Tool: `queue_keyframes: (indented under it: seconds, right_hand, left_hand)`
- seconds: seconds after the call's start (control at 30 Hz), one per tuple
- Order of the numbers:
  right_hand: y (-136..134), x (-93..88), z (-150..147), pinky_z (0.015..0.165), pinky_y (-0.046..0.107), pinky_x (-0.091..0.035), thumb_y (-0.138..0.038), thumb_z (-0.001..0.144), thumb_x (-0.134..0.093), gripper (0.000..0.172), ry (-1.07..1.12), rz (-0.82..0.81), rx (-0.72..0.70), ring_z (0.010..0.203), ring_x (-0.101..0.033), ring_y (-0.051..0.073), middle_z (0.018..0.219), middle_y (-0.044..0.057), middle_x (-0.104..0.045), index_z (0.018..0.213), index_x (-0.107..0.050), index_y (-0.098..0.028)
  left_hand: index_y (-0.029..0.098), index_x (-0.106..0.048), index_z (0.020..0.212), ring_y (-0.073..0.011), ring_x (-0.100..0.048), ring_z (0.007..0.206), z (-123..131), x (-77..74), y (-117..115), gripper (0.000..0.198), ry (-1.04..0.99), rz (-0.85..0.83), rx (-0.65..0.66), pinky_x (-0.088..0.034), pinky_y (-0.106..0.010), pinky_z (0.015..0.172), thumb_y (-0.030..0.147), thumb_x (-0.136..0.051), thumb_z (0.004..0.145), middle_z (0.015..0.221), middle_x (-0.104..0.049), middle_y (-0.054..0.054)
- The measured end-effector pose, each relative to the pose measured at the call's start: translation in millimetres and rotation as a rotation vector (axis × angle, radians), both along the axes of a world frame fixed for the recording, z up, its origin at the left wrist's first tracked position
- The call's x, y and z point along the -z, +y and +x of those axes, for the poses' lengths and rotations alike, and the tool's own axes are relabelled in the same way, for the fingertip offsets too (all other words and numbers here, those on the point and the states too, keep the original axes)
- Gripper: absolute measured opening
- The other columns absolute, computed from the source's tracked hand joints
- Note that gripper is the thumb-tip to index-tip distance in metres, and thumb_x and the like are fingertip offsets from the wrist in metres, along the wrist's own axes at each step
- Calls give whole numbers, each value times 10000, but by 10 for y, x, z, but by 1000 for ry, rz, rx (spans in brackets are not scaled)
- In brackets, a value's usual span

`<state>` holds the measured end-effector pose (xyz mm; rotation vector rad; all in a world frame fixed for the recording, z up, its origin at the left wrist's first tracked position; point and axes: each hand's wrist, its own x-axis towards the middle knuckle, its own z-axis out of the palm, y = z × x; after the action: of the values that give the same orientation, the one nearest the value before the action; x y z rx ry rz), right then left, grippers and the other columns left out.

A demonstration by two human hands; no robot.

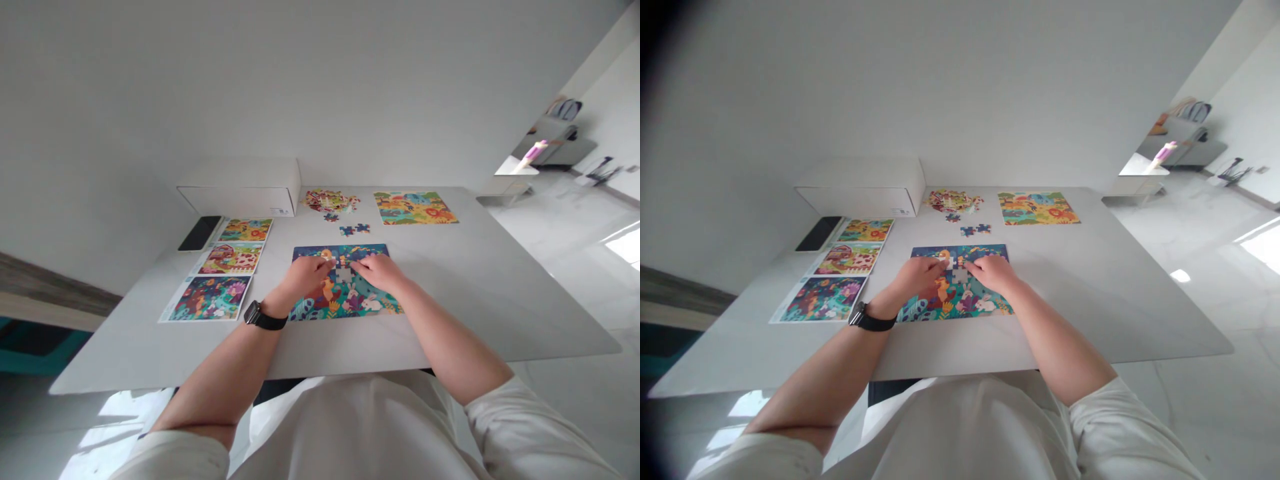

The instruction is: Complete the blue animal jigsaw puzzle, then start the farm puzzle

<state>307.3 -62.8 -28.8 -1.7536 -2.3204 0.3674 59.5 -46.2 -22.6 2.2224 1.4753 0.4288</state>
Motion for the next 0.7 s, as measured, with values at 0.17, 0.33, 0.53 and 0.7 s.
queue_keyframes:
  seconds: [0.17,0.33,0.53,0.7]
  right_hand:
    - [37,30,14,686,314,-428,-539,1153,-438,605,-39,18,-1,808,-751,230,820,99,-813,753,-783,-245]
    - [35,20,28,649,323,-403,-566,1139,-459,595,-59,8,14,787,-748,227,831,95,-820,746,-774,-249]
    - [60,-12,71,626,331,-372,-527,1132,-484,559,-71,-15,46,791,-738,221,851,99,-827,748,-773,-242]
    - [75,-14,83,696,314,-419,-529,1138,-474,528,-110,-57,35,899,-752,222,985,100,-842,861,-816,-236]
  left_hand:
    - [226,-699,860,-209,-670,738,-70,-48,40,425,-172,68,-151,-463,-302,690,414,-381,1071,735,-718,-41]
    - [220,-672,1192,-162,-659,688,-161,-23,368,335,-404,88,-202,-515,-265,708,334,-392,1048,833,-756,-23]
    - [172,-704,1166,-206,-736,983,-82,-86,1106,264,-266,125,-311,-543,-293,880,281,-662,929,1125,-800,-110]
    - [157,-702,1264,-259,-728,1147,189,-103,1507,377,-80,90,-303,-525,-315,998,252,-751,903,1284,-775,-141]
